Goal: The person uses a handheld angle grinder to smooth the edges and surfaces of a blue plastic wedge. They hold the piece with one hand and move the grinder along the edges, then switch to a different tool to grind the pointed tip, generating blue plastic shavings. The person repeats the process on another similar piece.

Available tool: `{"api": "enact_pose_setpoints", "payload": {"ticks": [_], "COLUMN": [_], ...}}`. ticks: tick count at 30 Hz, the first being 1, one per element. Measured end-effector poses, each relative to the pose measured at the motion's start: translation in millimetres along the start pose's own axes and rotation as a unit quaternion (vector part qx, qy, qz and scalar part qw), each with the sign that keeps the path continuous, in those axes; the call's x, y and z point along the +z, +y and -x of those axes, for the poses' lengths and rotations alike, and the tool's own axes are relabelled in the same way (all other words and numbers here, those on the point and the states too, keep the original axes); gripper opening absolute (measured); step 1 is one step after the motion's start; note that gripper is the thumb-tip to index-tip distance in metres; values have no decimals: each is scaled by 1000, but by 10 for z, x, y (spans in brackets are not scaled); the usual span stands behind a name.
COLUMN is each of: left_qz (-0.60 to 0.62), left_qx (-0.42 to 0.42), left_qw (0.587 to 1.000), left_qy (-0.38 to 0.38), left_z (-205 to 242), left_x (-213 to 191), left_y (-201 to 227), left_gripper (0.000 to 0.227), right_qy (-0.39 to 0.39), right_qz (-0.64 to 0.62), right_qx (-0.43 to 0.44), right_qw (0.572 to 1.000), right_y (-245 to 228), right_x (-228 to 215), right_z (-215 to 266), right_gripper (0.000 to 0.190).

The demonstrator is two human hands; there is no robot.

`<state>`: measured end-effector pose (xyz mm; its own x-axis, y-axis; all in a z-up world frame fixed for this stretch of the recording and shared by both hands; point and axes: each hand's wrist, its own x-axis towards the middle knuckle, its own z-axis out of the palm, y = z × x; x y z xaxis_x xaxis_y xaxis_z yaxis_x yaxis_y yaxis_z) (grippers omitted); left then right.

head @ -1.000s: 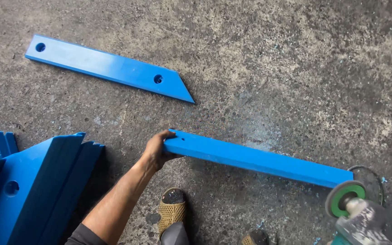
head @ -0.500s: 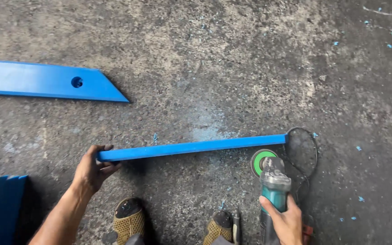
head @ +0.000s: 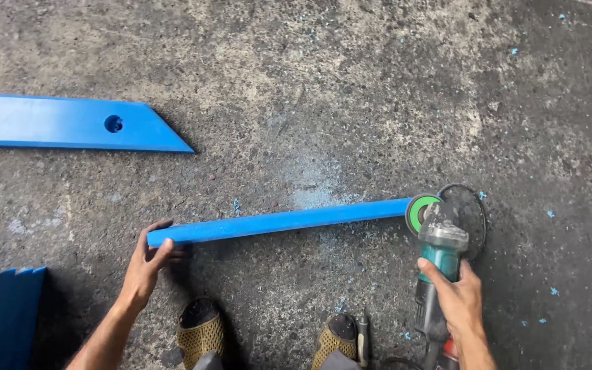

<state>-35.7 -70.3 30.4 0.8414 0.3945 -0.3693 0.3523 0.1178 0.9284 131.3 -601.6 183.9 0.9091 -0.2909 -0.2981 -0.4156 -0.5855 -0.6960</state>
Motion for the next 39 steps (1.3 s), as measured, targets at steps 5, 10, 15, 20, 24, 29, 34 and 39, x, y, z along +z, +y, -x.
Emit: {"api": "enact_pose_setpoints", "payload": {"ticks": [5, 10, 15, 20, 24, 29, 34, 39], "left_qz": [58, 42, 55, 49, 37, 43, 44, -46], "left_qx": [-88, -95, -85, -92, -92, -89, -98, -64], "left_qw": [994, 992, 992, 991, 992, 992, 991, 993], "left_qy": [38, 70, 70, 83, 82, 73, 78, 88], "left_z": [-17, 4, -63, -19, -10, -19, -34, -47], "left_x": [63, 97, 69, 86, 81, 68, 34, 56], "left_y": [66, 143, 51, 87, 140, 61, 32, 13], "left_gripper": [56, 53, 54, 56, 57, 57, 56, 56], "right_qy": [-40, -141, -124, -48, -60, -163, -122, 5], "right_qz": [24, 58, 45, 21, 19, 24, -32, -3], "right_qx": [-42, -105, -83, -7, -19, -117, 43, 40], "right_qw": [998, 983, 988, 999, 998, 979, 991, 999], "right_y": [-12, -97, 10, 59, 72, 103, -18, 13], "right_x": [118, 339, 128, -135, -44, 126, -162, -550], "right_z": [260, 427, 185, -6, 54, 187, 22, -166], "right_gripper": [46, 49, 48, 50, 49, 50, 50, 48]}}
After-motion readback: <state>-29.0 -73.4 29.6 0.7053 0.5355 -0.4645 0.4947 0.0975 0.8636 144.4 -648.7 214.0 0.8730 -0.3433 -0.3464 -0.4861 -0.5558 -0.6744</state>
